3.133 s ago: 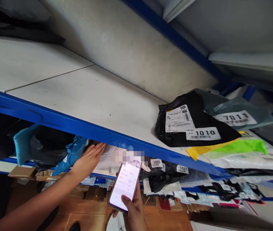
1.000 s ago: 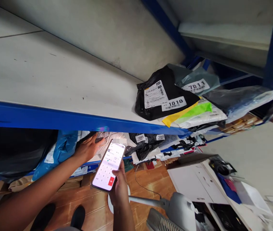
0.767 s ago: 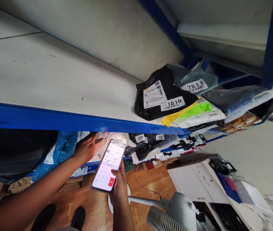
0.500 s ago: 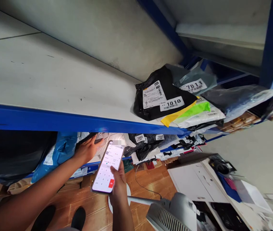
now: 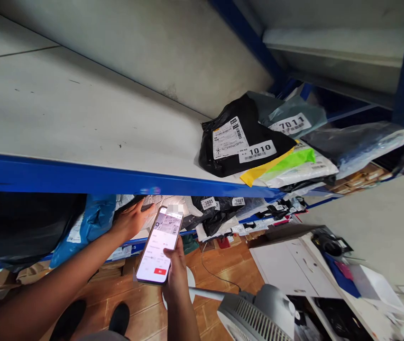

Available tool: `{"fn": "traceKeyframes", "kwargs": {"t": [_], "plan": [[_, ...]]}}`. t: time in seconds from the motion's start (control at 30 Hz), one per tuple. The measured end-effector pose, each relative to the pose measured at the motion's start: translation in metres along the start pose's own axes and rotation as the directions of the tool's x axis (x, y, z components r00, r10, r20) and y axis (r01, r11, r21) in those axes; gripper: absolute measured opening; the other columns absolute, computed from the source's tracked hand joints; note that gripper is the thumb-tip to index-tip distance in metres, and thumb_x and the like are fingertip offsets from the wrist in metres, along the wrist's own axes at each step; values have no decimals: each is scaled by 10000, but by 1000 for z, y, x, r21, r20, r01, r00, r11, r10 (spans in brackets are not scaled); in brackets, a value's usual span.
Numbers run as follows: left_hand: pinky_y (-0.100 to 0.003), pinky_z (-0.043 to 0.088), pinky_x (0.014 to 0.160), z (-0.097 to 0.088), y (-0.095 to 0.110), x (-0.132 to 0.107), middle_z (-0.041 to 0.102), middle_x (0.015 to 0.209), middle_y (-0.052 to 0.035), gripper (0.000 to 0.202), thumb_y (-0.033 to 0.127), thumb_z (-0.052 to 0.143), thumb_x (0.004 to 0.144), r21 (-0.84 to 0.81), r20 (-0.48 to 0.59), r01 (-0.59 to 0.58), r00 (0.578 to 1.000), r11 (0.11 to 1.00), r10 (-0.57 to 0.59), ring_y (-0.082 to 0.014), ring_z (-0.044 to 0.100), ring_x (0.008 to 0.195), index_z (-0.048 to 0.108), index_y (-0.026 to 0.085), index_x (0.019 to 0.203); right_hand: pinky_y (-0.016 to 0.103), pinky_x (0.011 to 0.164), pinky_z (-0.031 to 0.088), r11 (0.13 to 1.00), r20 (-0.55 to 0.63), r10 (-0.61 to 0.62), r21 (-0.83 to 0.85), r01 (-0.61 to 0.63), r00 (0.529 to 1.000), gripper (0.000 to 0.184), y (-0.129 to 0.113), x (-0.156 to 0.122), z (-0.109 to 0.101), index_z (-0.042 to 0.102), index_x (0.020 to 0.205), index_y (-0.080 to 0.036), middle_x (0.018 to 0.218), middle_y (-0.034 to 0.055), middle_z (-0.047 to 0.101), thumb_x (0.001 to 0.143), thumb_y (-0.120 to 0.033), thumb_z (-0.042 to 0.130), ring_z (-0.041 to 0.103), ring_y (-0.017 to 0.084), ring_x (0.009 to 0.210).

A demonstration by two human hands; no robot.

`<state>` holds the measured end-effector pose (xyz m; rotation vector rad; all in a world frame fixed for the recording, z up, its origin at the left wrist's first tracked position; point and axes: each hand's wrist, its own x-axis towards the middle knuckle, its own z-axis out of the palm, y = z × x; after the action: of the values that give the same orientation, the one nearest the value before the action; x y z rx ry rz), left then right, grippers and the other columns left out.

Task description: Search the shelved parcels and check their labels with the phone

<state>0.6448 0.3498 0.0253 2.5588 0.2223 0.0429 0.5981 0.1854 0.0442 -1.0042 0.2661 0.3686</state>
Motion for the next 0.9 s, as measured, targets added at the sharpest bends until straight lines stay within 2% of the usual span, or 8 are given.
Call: {"fn": "traceKeyframes", "kwargs": {"t": [0.1,0.23,0.43,0.57,0.77,0.9], "plan": [[-451,335,1060,0,0,0,331,1463,-154,500,63,416,854,95,48,-25,999,995,20,-316,361,1316,476,198,1332,289,655,509,1000,16,-9,-26,9,1000,635,2,0,-1,494,1104,-245,891,1,766,509,-172,705,686,171,716],[-437,328,1068,2,-1,1,336,1463,-146,507,58,412,857,125,42,-41,998,991,36,-305,377,1308,466,211,1337,268,618,497,995,94,-47,-86,56,994,650,4,1,-4,488,1082,-237,889,9,763,487,-113,717,670,156,686],[-439,284,1095,8,-5,2,359,1454,-125,473,80,459,852,87,-32,-46,998,995,49,-309,338,1328,513,221,1300,277,636,494,990,120,-54,-121,69,991,643,4,2,-6,495,1089,-226,908,17,758,499,-123,729,664,161,699],[-437,305,1084,7,-4,2,336,1464,-134,501,60,446,850,101,2,-36,999,994,36,-304,348,1324,490,233,1318,278,630,489,994,97,-38,-101,48,995,603,3,2,-6,516,1070,-229,906,11,756,496,-124,668,663,168,699],[-421,311,1085,3,-2,1,340,1462,-146,508,58,475,833,75,23,-22,1000,997,21,-304,359,1318,496,212,1316,271,626,491,994,113,-42,-97,53,993,674,1,3,-9,535,1107,-242,924,14,754,464,-78,651,665,177,734],[-462,375,1032,2,-1,0,385,1431,-165,485,63,446,843,65,3,-29,1000,997,28,-314,412,1284,514,209,1301,334,690,521,998,170,47,29,-53,984,610,-2,-1,-9,585,1121,-257,903,17,756,520,-174,654,679,228,807]]}}
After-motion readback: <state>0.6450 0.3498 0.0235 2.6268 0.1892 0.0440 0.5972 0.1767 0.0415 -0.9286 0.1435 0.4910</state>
